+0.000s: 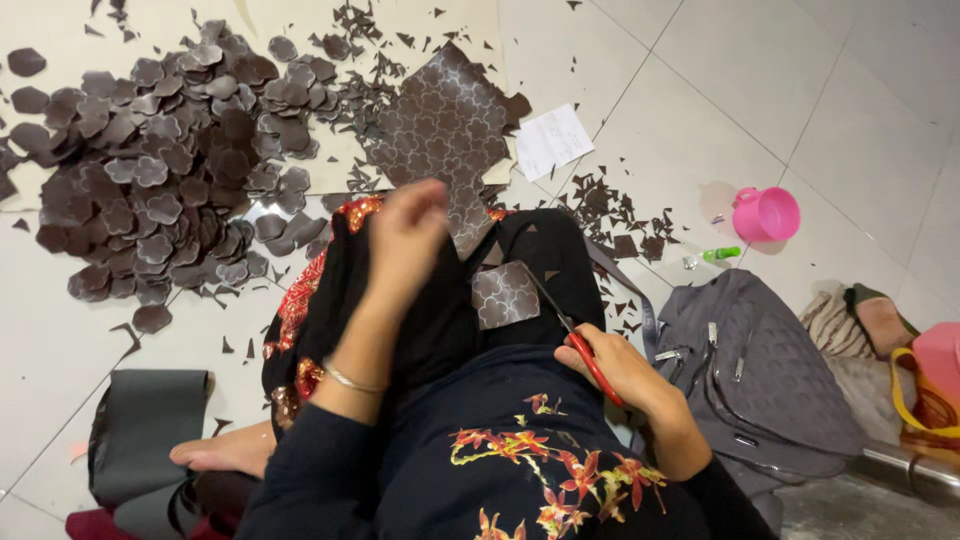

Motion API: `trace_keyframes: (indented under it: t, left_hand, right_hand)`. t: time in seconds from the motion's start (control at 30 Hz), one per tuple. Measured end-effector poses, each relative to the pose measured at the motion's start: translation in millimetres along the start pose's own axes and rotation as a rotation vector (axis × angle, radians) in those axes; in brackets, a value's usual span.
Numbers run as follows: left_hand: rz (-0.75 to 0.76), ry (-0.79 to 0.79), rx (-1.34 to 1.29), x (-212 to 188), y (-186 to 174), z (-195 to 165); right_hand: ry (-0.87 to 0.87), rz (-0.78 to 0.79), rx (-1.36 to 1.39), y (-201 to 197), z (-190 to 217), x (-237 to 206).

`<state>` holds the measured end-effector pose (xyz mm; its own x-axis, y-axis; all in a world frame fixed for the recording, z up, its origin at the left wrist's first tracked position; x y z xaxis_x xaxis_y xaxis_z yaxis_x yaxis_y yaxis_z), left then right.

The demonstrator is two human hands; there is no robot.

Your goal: The person sits on the floor and uses scissors to cut flower-shaped pieces from a sheet of patterned brown material. They hold the material in one hand and cut along the outlines with the other, placing the finished shapes into a growing pile on the floor.

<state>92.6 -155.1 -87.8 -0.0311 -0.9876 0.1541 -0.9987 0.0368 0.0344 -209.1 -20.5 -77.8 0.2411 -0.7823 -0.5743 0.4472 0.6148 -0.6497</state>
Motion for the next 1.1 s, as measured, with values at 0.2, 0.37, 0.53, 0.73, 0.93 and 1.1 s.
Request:
trace_keyframes:
  t: [0.2, 0.37, 0.53, 0.73, 0.93, 1.1]
  left_hand:
    - [0.471, -0.026, 0.902, -30, 109, 24]
    - [0.562, -0.107, 1.042, -41, 117, 29]
    - [0.543, -0.109, 0.897, -40, 112, 23]
    - [0.410, -0.281, 0.195, -33, 108, 19]
    - [0.366, -0.430, -0.515, -45, 118, -8]
    - [0.358, -0.443, -0.694, -51, 120, -40]
  right_hand:
    - [0.002, -0.026, 0.124, -4, -9, -6]
    - [-0.016, -0.056, 0.145, -1, -25, -5]
    - [-0.057, -0.100, 0.258, 1, -40, 3]
    - [-0.168, -0.194, 0.744, 1, -42, 15]
    - [-0.304, -0.247, 1.049, -18, -35, 17]
    - [-0.339, -0.366, 1.199, -37, -33, 10]
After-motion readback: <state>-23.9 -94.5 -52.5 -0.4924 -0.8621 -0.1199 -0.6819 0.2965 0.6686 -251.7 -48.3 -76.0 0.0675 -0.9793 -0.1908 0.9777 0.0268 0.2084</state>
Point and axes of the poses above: each hand's wrist, its own x-axis towards the middle knuckle, its own y-axis out of the palm, z = x × y, the point moved 7 cm from there along x, towards the middle knuckle, and after that the axes turned 9 degrees about z, right-handed, at the moved point
